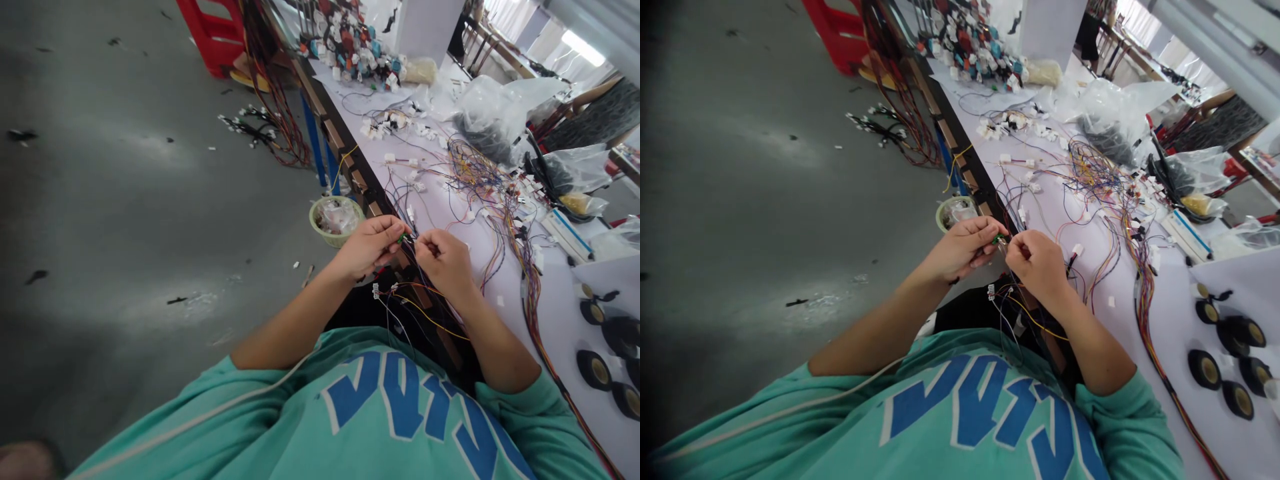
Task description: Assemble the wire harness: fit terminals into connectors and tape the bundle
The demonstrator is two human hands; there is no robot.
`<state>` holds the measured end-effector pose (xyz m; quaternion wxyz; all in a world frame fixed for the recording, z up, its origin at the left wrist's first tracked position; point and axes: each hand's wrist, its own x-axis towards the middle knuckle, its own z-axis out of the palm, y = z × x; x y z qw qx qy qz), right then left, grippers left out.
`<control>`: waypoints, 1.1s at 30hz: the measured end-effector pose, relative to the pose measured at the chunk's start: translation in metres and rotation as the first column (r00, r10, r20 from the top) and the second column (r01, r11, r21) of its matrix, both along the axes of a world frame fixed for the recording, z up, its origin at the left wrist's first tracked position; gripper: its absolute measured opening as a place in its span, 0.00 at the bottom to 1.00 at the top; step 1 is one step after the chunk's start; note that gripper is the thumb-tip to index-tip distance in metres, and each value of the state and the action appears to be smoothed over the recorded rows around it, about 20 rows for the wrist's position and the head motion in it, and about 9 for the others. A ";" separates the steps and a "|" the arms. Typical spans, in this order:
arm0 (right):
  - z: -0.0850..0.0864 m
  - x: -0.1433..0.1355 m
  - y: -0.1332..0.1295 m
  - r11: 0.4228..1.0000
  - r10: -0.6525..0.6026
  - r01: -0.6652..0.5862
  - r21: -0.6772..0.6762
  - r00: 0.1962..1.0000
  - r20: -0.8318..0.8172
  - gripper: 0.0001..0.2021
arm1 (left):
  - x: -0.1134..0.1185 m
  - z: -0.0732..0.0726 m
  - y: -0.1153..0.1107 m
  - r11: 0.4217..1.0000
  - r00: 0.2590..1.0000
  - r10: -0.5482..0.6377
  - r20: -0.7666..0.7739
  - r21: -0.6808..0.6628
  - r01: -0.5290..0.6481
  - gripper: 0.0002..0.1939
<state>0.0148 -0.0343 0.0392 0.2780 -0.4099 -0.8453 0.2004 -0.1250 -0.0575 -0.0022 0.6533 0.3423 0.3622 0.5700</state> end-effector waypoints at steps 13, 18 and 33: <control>0.002 -0.002 0.001 0.998 -0.034 0.036 -0.054 0.999 0.040 0.06 | 0.002 0.001 -0.001 0.998 0.999 0.045 -0.005 0.047 -0.045 0.16; 0.001 -0.001 0.000 0.997 -0.057 0.059 -0.051 0.998 0.035 0.06 | 0.002 0.001 -0.002 0.995 0.998 0.054 -0.022 0.090 -0.051 0.17; -0.001 -0.004 -0.002 0.996 -0.065 0.064 -0.056 0.998 -0.009 0.07 | 0.017 -0.004 -0.002 0.992 0.992 0.047 0.119 0.111 -0.060 0.21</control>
